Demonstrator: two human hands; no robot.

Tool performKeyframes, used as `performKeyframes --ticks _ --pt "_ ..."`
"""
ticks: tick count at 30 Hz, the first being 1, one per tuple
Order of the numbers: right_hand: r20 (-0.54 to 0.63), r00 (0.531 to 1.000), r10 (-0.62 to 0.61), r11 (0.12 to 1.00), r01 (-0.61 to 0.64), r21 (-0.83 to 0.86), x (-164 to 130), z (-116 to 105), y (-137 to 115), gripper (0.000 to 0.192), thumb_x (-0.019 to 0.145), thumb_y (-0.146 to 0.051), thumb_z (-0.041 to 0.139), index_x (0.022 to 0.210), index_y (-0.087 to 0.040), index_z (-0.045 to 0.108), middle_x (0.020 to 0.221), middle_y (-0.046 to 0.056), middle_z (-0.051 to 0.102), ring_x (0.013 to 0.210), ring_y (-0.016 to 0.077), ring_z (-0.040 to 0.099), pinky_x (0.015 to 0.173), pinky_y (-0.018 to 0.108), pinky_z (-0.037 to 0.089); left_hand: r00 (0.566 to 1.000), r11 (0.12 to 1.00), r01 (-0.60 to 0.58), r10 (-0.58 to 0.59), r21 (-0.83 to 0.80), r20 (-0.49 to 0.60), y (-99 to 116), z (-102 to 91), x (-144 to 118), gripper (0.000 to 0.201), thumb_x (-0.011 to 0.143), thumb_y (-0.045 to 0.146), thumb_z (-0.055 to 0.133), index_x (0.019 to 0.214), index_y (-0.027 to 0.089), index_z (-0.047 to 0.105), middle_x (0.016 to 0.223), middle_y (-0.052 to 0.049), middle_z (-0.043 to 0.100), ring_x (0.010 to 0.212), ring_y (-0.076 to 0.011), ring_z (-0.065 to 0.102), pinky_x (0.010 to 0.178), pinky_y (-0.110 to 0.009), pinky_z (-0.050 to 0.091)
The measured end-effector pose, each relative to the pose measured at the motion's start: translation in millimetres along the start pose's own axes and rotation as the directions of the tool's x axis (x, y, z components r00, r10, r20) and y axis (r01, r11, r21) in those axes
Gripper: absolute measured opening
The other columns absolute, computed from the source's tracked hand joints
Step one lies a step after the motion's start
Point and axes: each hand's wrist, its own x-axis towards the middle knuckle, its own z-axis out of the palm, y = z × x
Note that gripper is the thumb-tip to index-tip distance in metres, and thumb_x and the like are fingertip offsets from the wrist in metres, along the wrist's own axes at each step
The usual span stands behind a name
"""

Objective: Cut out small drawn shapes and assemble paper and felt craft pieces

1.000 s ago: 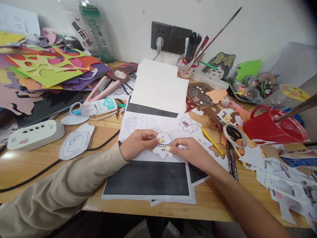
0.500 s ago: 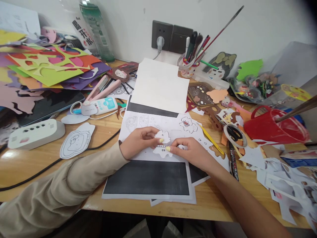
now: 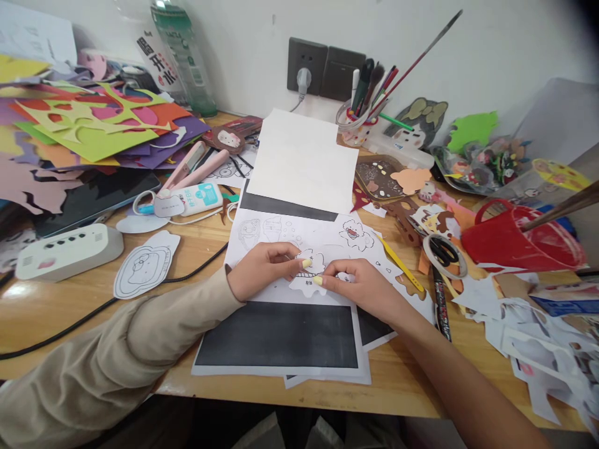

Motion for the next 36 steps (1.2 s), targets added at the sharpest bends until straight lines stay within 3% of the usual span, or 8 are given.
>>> performKeyframes --ticks 17,25,36 --pt "-0.016 1.000 -0.005 1.000 0.005 0.008 0.0 -0.8 -2.7 0.019 0.073 -0.032 0.046 0.063 -0.018 0.054 0.066 -0.002 0.055 0.062 0.0113 0.047 0.060 0.023 0.033 1.000 0.995 -0.018 0.019 0.098 -0.017 2.0 2.3 -1.4 0.025 0.070 0.037 0.053 0.069 0.012 0.056 0.054 0.003 0.045 0.054 -0.0067 0.041 0.055 -0.018 0.032" --pt "-0.028 1.000 -0.010 1.000 0.011 0.023 0.2 -0.5 -1.0 0.018 0.074 -0.032 0.046 0.063 -0.018 0.052 0.064 -0.003 0.053 0.062 0.0105 0.046 0.060 0.022 0.032 1.000 1.000 0.013 -0.013 -0.015 -0.006 1.6 3.2 -1.0 0.019 0.067 0.030 0.058 0.073 0.012 0.056 0.068 0.001 0.053 0.061 -0.0060 0.045 0.057 -0.016 0.034" --pt "-0.033 0.999 -0.022 0.999 0.023 0.038 -0.6 0.5 -0.4 0.018 0.074 -0.032 0.047 0.064 -0.018 0.054 0.066 -0.003 0.055 0.063 0.0100 0.047 0.060 0.021 0.032 1.000 1.000 0.004 -0.004 0.010 -0.012 0.0 3.6 0.0 0.020 0.068 0.031 0.057 0.075 0.012 0.055 0.066 0.001 0.051 0.058 -0.0054 0.042 0.055 -0.016 0.034"
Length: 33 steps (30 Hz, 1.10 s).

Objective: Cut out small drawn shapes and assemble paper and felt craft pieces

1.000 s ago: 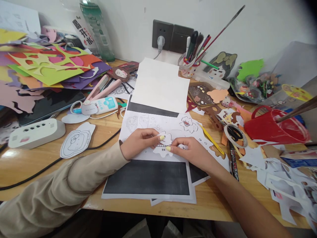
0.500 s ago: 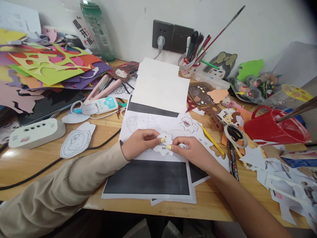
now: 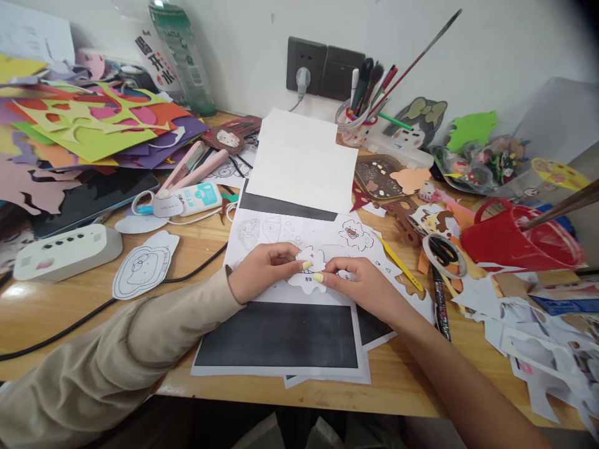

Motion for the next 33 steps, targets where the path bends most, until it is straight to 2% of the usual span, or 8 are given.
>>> performKeyframes --ticks 6,9,12,15,21,25,28,33 --pt "-0.011 1.000 -0.013 0.998 0.013 0.061 0.9 -0.8 0.8 0.021 0.073 -0.037 0.049 0.067 -0.018 0.055 0.070 -0.003 0.056 0.066 0.0108 0.048 0.063 0.021 0.033 0.999 1.000 -0.016 0.016 0.002 -0.051 0.3 -1.1 -0.9 0.020 0.068 0.032 0.057 0.073 0.012 0.056 0.069 0.001 0.054 0.062 -0.0067 0.045 0.056 -0.016 0.034" --pt "-0.018 1.000 0.020 0.993 -0.018 0.121 1.4 -1.3 2.6 0.025 0.074 -0.041 0.048 0.069 -0.017 0.055 0.066 -0.003 0.052 0.060 0.0093 0.044 0.059 0.021 0.032 0.996 0.999 -0.030 0.027 -0.038 -0.089 -0.4 -1.1 -1.9 0.020 0.067 0.031 0.058 0.073 0.012 0.056 0.070 0.001 0.055 0.063 -0.0066 0.046 0.057 -0.016 0.035" --pt "-0.011 0.995 0.103 0.965 -0.097 0.244 1.9 -0.7 6.3 0.029 0.075 -0.045 0.045 0.073 -0.018 0.056 0.060 -0.003 0.044 0.052 0.0069 0.036 0.049 0.020 0.028 0.994 0.997 -0.044 0.038 -0.060 -0.101 -1.3 -0.9 -2.1 0.020 0.067 0.030 0.058 0.073 0.012 0.056 0.072 0.000 0.056 0.065 -0.0070 0.047 0.059 -0.016 0.036" --pt "-0.027 0.986 0.164 0.890 -0.136 0.436 2.8 0.5 10.8 0.032 0.077 -0.046 0.041 0.080 -0.019 0.058 0.067 -0.001 0.044 0.057 0.0073 0.039 0.048 0.018 0.030 0.993 0.997 -0.053 0.045 -0.062 -0.112 -1.6 -0.6 -1.0 0.019 0.067 0.030 0.058 0.071 0.012 0.055 0.069 0.001 0.055 0.063 -0.0063 0.046 0.057 -0.015 0.035" --pt "-0.043 0.993 0.108 0.800 -0.061 0.597 4.6 1.7 15.3 0.030 0.081 -0.037 0.037 0.090 -0.018 0.058 0.076 0.003 0.052 0.061 0.0090 0.044 0.055 0.022 0.038 0.989 0.997 -0.065 0.059 -0.040 -0.133 -1.3 -0.4 -0.2 0.019 0.067 0.030 0.058 0.072 0.011 0.055 0.069 0.001 0.054 0.065 -0.0071 0.046 0.059 -0.016 0.035" --pt "-0.030 0.993 0.112 0.733 -0.062 0.677 5.6 2.0 15.5 0.025 0.079 -0.025 0.042 0.098 -0.016 0.055 0.090 0.005 0.056 0.078 0.0123 0.053 0.075 0.030 0.043 0.990 0.997 -0.075 0.070 -0.034 -0.124 -1.4 0.1 0.3 0.019 0.067 0.029 0.058 0.072 0.011 0.055 0.070 0.001 0.055 0.065 -0.0072 0.046 0.060 -0.017 0.035" --pt "-0.019 0.992 0.121 0.747 -0.078 0.660 5.6 2.1 15.4 0.025 0.077 -0.019 0.045 0.100 -0.018 0.054 0.094 0.004 0.058 0.083 0.0119 0.056 0.085 0.032 0.040 0.990 0.997 -0.075 0.071 -0.027 -0.125 -1.8 0.0 0.3 0.019 0.067 0.030 0.058 0.072 0.011 0.055 0.070 0.000 0.055 0.065 -0.0073 0.047 0.060 -0.017 0.035" --pt "-0.006 0.991 0.134 0.786 -0.103 0.610 4.7 1.7 12.0 0.027 0.077 -0.019 0.047 0.103 -0.019 0.052 0.073 -0.002 0.056 0.075 0.0087 0.058 0.080 0.029 0.047 0.989 0.998 -0.064 0.062 -0.010 -0.135 -1.9 -0.8 -0.3 0.020 0.068 0.030 0.057 0.073 0.011 0.055 0.069 0.000 0.054 0.064 -0.0069 0.046 0.059 -0.017 0.034"
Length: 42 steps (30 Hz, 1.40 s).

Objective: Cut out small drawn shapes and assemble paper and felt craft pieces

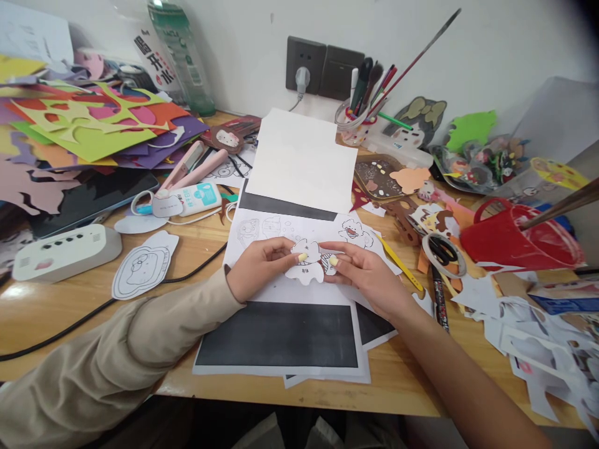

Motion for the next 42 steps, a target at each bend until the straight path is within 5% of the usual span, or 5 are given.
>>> performKeyframes --ticks 10,42 --pt "-0.007 0.999 -0.044 0.970 0.041 -0.241 -3.4 4.0 -4.0 0.014 0.076 -0.021 0.049 0.088 -0.016 0.053 0.070 0.001 0.063 0.059 0.0109 0.063 0.058 0.021 0.051 1.000 1.000 0.013 -0.012 -0.028 0.007 0.3 1.4 0.7 0.017 0.067 0.028 0.057 0.071 0.012 0.055 0.068 0.001 0.054 0.064 -0.0066 0.047 0.059 -0.015 0.037" --pt "0.005 0.984 -0.177 0.929 0.169 -0.329 -5.1 5.0 -1.3 0.024 0.069 -0.020 0.054 0.094 -0.019 0.052 0.086 0.002 0.058 0.068 0.0112 0.057 0.063 0.026 0.049 0.999 0.984 -0.044 0.045 0.170 -0.003 0.1 0.1 -0.7 0.024 0.070 0.036 0.052 0.071 0.012 0.055 0.065 0.000 0.049 0.060 -0.0089 0.042 0.055 -0.020 0.032"
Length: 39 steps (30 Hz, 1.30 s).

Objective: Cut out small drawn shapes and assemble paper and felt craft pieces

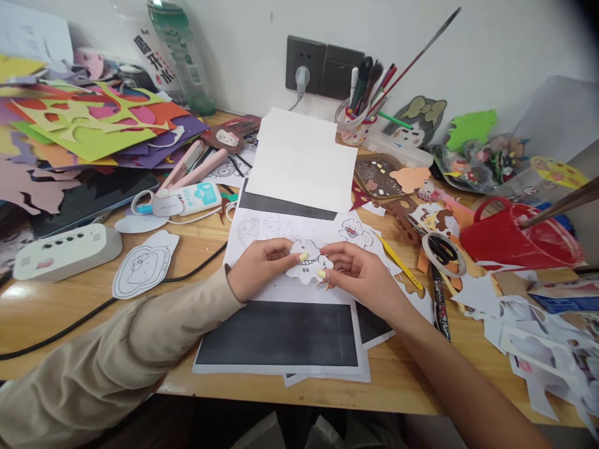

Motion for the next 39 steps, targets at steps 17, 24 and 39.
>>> performKeyframes --ticks 17,24,39 --pt "-0.008 1.000 0.007 1.000 -0.007 -0.002 1.4 0.5 0.5 0.024 0.069 -0.020 0.054 0.092 -0.019 0.052 0.086 0.003 0.057 0.065 0.0102 0.057 0.062 0.025 0.050 1.000 0.999 -0.006 0.005 -0.054 -0.017 2.5 -8.5 2.5 0.022 0.070 0.032 0.054 0.082 0.013 0.057 0.068 0.000 0.055 0.061 -0.0082 0.048 0.058 -0.018 0.039" --pt "-0.001 1.000 -0.011 1.000 0.011 -0.003 0.7 0.4 1.4 0.023 0.070 -0.019 0.054 0.093 -0.019 0.052 0.086 0.003 0.057 0.065 0.0105 0.057 0.061 0.025 0.050 0.998 0.996 -0.023 0.017 -0.089 -0.062 2.7 -7.6 3.7 0.022 0.068 0.032 0.058 0.078 0.012 0.058 0.067 -0.001 0.055 0.060 -0.0075 0.048 0.056 -0.017 0.038" --pt "-0.004 1.000 -0.008 1.000 0.008 0.006 0.9 -0.2 1.1 0.024 0.071 -0.019 0.053 0.094 -0.019 0.052 0.087 0.004 0.058 0.072 0.0128 0.056 0.061 0.027 0.050 0.998 0.998 -0.012 0.009 -0.056 -0.058 3.7 -6.7 2.6 0.022 0.069 0.032 0.056 0.077 0.012 0.056 0.065 0.001 0.053 0.059 -0.0062 0.046 0.055 -0.016 0.036"
